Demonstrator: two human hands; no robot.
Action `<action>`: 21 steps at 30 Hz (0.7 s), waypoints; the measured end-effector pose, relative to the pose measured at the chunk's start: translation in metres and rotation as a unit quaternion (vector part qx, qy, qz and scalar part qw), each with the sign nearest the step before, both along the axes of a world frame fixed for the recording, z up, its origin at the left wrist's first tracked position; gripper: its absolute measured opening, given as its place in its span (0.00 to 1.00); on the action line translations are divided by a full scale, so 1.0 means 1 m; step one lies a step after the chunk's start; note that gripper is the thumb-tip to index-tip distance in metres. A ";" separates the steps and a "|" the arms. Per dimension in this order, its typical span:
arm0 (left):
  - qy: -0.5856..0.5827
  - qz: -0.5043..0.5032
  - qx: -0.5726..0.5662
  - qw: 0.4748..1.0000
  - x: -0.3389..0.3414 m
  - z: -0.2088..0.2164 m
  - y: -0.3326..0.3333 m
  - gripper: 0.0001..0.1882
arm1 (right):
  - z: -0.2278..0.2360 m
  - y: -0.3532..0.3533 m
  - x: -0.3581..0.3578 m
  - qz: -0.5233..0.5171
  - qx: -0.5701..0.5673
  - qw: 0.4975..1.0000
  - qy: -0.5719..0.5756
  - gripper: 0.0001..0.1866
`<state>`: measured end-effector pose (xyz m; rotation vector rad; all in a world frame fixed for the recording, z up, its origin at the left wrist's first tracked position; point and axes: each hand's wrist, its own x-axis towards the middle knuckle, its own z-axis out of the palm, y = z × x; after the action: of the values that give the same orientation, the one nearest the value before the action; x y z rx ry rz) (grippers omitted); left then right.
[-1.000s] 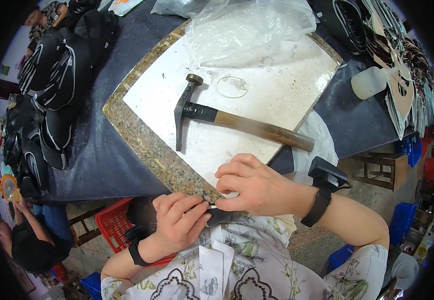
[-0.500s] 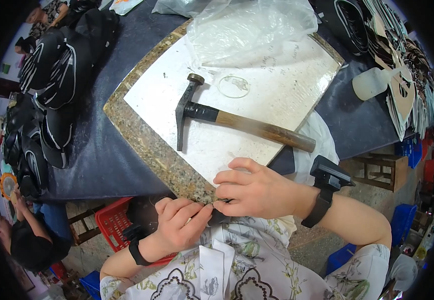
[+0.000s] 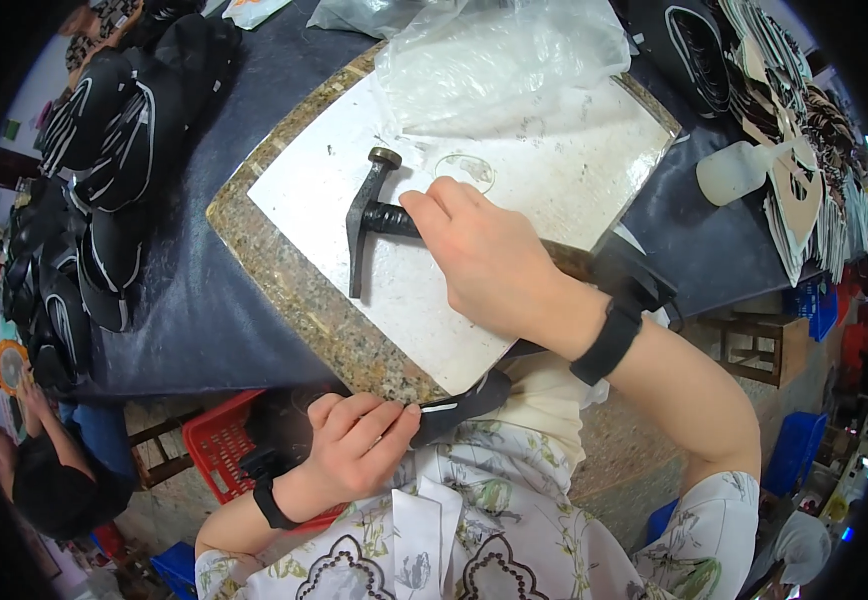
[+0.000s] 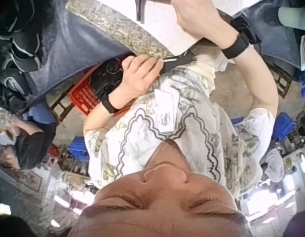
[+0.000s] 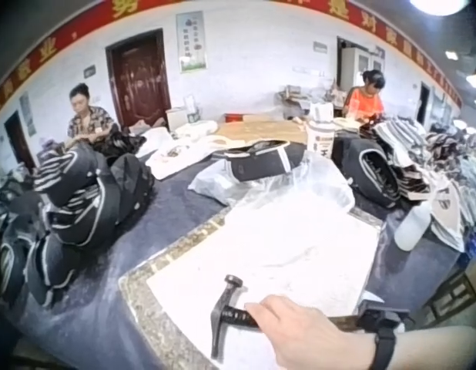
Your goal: The worker applies adhesive from a bottle to shoe upper components and hammers them onto a form to shape the heel.
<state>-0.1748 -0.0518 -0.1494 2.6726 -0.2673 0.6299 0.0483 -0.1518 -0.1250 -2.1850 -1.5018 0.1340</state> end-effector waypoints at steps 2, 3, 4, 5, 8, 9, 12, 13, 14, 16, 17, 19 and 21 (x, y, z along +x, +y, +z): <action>-0.005 0.001 0.001 1.000 0.000 -0.001 0.000 0.16 | 0.007 -0.011 -0.004 -0.012 -0.004 1.000 0.018 0.21; -0.006 0.001 -0.002 1.000 0.000 -0.001 0.000 0.16 | 0.014 -0.024 -0.010 -0.006 0.039 0.998 0.057 0.21; -0.012 -0.001 -0.008 1.000 0.001 -0.002 0.000 0.16 | 0.021 -0.038 -0.017 0.000 0.081 0.992 0.098 0.21; -0.013 0.001 -0.013 1.000 0.000 -0.003 0.001 0.16 | 0.030 -0.053 -0.025 0.029 0.040 0.996 0.079 0.20; -0.019 -0.009 -0.019 1.000 -0.001 -0.006 0.003 0.15 | 0.045 -0.085 -0.052 0.018 -0.093 0.981 0.167 0.15; -0.020 -0.009 -0.018 1.000 -0.001 -0.006 0.004 0.15 | 0.049 -0.092 -0.058 0.020 -0.094 0.982 0.166 0.15; -0.040 -0.026 -0.012 0.999 -0.001 -0.008 0.004 0.16 | 0.056 -0.101 -0.072 -0.016 -0.144 0.980 0.140 0.12; -0.045 -0.024 -0.010 0.999 0.000 -0.009 0.004 0.15 | 0.057 -0.099 -0.075 0.012 -0.189 0.977 0.094 0.13; -0.049 -0.022 -0.014 0.998 0.000 -0.009 0.003 0.15 | 0.056 -0.098 -0.077 0.043 -0.243 0.968 0.045 0.13; -0.051 -0.017 -0.011 0.998 0.001 -0.009 0.002 0.14 | 0.057 -0.094 -0.079 0.031 -0.200 0.978 0.045 0.15; -0.050 -0.006 -0.024 0.998 0.000 -0.008 0.001 0.13 | 0.057 -0.093 -0.081 0.026 -0.222 0.974 0.039 0.16; -0.043 0.004 -0.031 0.999 -0.001 -0.007 0.000 0.13 | 0.058 -0.092 -0.082 0.021 -0.240 0.970 0.032 0.16; -0.042 0.016 -0.044 0.998 -0.002 -0.006 0.001 0.13 | 0.058 -0.093 -0.081 0.025 -0.238 0.971 0.014 0.17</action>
<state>-0.1768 -0.0510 -0.1555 2.5752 -0.2158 0.7463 -0.0322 -0.2444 -0.0674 -2.4919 -1.6380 0.5939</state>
